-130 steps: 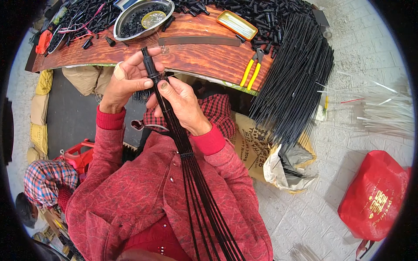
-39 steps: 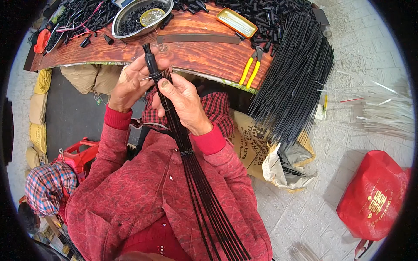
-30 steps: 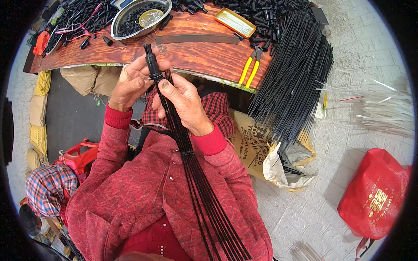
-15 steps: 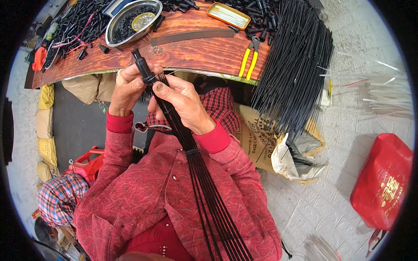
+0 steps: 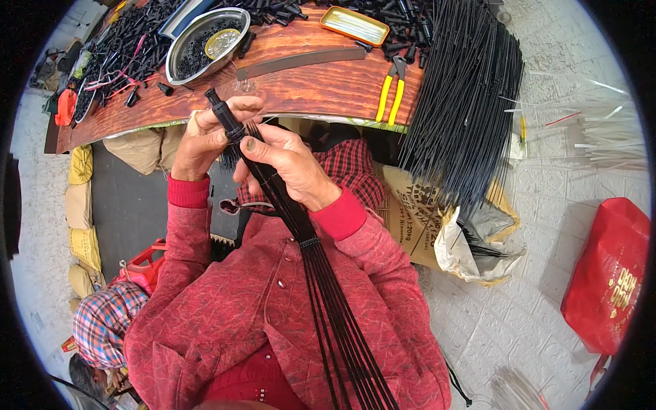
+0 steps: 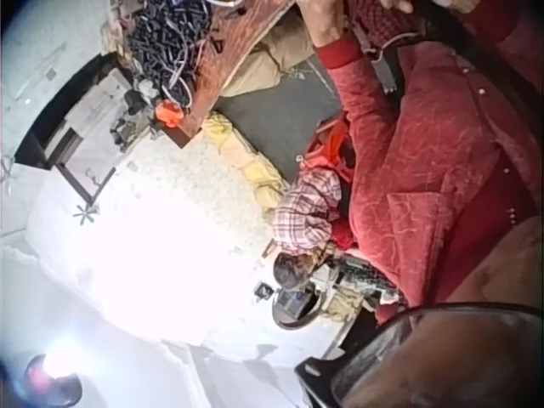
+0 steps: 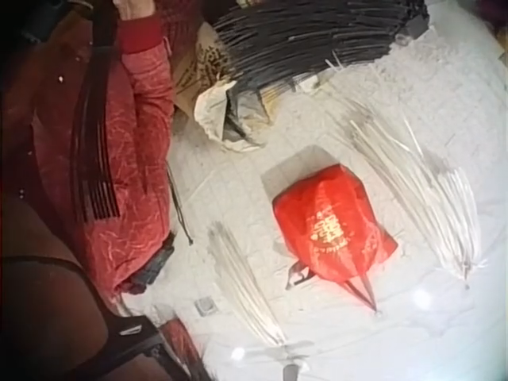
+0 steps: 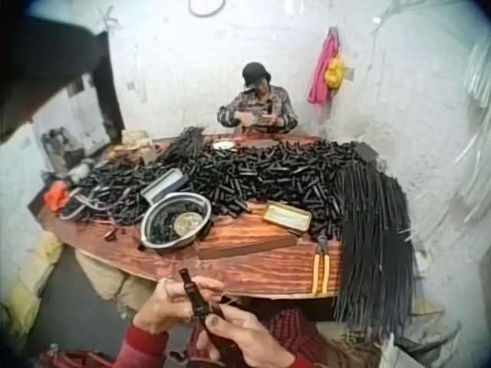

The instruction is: Manually assemble and bundle electrical cables at a factory workstation.

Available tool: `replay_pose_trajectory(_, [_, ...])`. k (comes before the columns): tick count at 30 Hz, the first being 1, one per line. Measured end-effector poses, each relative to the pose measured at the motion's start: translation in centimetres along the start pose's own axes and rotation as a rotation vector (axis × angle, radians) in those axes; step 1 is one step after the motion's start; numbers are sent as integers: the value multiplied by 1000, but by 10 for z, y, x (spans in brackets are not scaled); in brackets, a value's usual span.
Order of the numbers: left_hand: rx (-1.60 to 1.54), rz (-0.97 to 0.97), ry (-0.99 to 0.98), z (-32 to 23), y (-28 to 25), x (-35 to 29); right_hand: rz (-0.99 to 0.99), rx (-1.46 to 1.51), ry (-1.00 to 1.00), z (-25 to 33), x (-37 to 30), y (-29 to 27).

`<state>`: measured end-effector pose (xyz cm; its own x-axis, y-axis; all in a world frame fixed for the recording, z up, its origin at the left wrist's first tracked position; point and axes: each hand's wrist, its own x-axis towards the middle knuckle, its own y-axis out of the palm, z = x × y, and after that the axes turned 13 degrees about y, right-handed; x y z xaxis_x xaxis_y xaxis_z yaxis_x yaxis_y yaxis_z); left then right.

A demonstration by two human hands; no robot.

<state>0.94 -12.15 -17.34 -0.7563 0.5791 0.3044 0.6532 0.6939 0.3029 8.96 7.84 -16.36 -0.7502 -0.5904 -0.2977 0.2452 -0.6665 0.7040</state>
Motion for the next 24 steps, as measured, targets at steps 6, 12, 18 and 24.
replay_pose_trajectory(6, [-22, -343, -25, 10, 28, 9, -140, 9, -95, 13, 14, -15])
replay_pose_trajectory(12, [134, -243, 176, -3, 56, 10, -503, 29, -446, 51, 56, -52])
replay_pose_trajectory(18, [1008, -109, 218, 3, 58, 29, -624, -149, -661, 44, 102, -39])
replay_pose_trajectory(24, [790, -234, 215, -4, 34, 81, -791, -341, -768, 36, 113, -26])
